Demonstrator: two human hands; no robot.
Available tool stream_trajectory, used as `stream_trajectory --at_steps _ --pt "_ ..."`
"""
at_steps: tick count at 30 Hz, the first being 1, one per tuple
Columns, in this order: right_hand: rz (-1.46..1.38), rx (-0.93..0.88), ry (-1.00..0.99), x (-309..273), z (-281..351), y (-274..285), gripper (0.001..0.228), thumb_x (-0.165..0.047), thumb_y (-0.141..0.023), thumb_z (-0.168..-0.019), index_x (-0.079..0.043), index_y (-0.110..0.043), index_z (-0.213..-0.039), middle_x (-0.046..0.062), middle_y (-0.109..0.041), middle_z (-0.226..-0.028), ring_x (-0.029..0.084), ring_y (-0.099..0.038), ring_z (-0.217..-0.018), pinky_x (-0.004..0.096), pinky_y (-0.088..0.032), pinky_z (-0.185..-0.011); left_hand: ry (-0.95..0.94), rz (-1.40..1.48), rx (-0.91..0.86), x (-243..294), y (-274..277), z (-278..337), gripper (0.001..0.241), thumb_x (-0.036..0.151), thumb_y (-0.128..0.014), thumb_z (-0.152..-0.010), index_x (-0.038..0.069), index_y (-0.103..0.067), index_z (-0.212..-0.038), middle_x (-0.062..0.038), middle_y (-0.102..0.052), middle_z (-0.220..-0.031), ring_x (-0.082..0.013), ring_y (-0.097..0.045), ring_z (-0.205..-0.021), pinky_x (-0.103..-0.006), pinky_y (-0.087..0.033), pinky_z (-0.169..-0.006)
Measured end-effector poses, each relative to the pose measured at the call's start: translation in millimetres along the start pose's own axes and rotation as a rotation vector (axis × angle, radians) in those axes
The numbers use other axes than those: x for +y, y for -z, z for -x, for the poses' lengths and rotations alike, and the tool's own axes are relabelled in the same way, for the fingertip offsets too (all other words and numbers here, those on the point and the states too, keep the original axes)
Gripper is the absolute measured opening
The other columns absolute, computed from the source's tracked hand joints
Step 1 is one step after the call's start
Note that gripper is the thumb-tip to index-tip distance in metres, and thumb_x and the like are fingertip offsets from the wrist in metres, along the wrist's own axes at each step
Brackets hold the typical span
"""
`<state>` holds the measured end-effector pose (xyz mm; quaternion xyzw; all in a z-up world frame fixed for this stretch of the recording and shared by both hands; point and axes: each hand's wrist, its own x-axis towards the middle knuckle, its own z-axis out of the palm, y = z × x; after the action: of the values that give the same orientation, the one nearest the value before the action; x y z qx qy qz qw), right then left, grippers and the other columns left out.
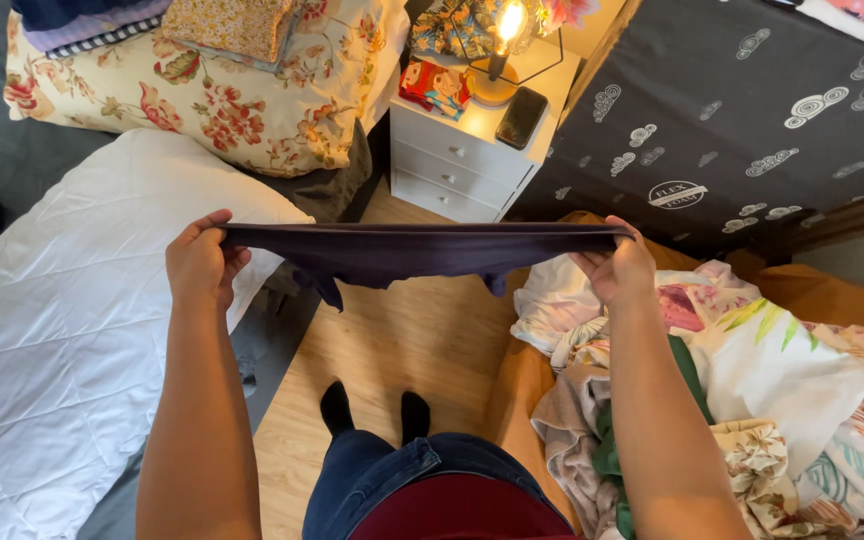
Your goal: The person folds a blue plaid shirt, a dark purple top, and a black polka-dotted top on a white pillow placed on a bed. Each item is smoothed, folded into a compact rectangle, and stacked on the bed.
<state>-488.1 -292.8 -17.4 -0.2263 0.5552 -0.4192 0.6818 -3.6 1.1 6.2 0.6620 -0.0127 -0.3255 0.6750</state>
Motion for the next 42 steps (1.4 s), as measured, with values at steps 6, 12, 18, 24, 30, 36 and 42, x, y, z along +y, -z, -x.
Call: stream_trajectory --at_steps 6,12,18,24,30,36,42 --pt "-0.096 -0.260 0.128 -3.7 43.7 -13.3 0.019 -0.014 -0.035 -0.107 -0.015 -0.050 -0.118 0.023 -0.065 -0.125 0.047 -0.064 -0.118 0.067 -0.055 -0.097 -0.079 -0.085 -0.123 1.7 27.9 15.1 0.025 0.007 -0.049 -0.104 0.007 -0.067 -0.121 -0.007 -0.060 -0.081 -0.0134 -0.054 -0.058 -0.0291 -0.048 -0.052" --pt "-0.009 -0.256 -0.037 -6.6 83.2 -36.9 0.036 -0.045 -0.029 -0.102 -0.030 -0.050 -0.127 0.006 -0.066 -0.127 0.038 -0.058 -0.123 0.074 -0.038 -0.098 -0.119 -0.426 -0.424 -35.9 100.6 57.6 0.039 0.004 -0.060 -0.090 0.006 -0.067 -0.128 -0.006 -0.072 -0.097 -0.0138 -0.068 -0.084 -0.0297 -0.057 -0.071" --pt "-0.131 -0.686 -0.099 20.9 72.0 -116.9 0.064 -0.066 -0.038 -0.097 -0.011 -0.069 -0.107 0.013 -0.073 -0.111 0.037 -0.065 -0.106 0.061 -0.048 -0.092 -0.236 -1.140 -0.072 -62.9 108.3 120.9 0.034 0.024 -0.079 -0.082 0.018 -0.077 -0.116 -0.014 -0.077 -0.091 -0.0310 -0.071 -0.085 -0.0414 -0.054 -0.076" --pt "-0.331 -1.379 -0.090 76.7 178.0 -337.4 0.036 -0.050 -0.050 -0.119 -0.019 -0.062 -0.107 0.004 -0.066 -0.099 0.024 -0.065 -0.100 0.045 -0.053 -0.092 0.151 -1.232 -0.301 -81.5 184.4 140.7 0.033 0.039 -0.077 -0.086 0.010 -0.076 -0.103 -0.013 -0.076 -0.088 -0.0290 -0.071 -0.083 -0.0422 -0.053 -0.075" --pt "-0.063 -1.667 -0.490 301.5 338.7 -521.6 0.043 -0.033 -0.045 -0.115 -0.007 -0.053 -0.147 0.012 -0.062 -0.137 0.027 -0.062 -0.123 0.044 -0.056 -0.103 0.312 -0.992 -0.380 -103.8 291.5 172.7 0.040 0.041 -0.083 -0.075 0.012 -0.082 -0.103 -0.009 -0.076 -0.100 -0.0247 -0.070 -0.099 -0.0386 -0.053 -0.088" --pt "0.595 -2.221 0.180 356.7 451.7 -517.0 0.095 0.001 -0.060 -0.088 -0.018 -0.009 -0.166 0.008 -0.017 -0.173 0.029 -0.029 -0.157 0.042 -0.036 -0.122 0.469 -0.754 -0.327 -134.6 378.9 204.2 0.041 0.042 -0.082 -0.075 0.015 -0.083 -0.106 -0.005 -0.080 -0.105 -0.0190 -0.073 -0.100 -0.0341 -0.054 -0.091" --pt "1.585 -1.882 1.043 423.3 345.4 -475.4 0.061 -0.024 -0.063 -0.096 -0.028 -0.043 -0.153 0.006 -0.045 -0.158 0.034 -0.031 -0.150 0.062 -0.026 -0.115 0.854 -0.530 -0.423 -158.8 425.1 221.2 0.045 0.041 -0.084 -0.081 0.010 -0.078 -0.114 -0.004 -0.076 -0.109 -0.0130 -0.074 -0.100 -0.0421 -0.064 -0.063"
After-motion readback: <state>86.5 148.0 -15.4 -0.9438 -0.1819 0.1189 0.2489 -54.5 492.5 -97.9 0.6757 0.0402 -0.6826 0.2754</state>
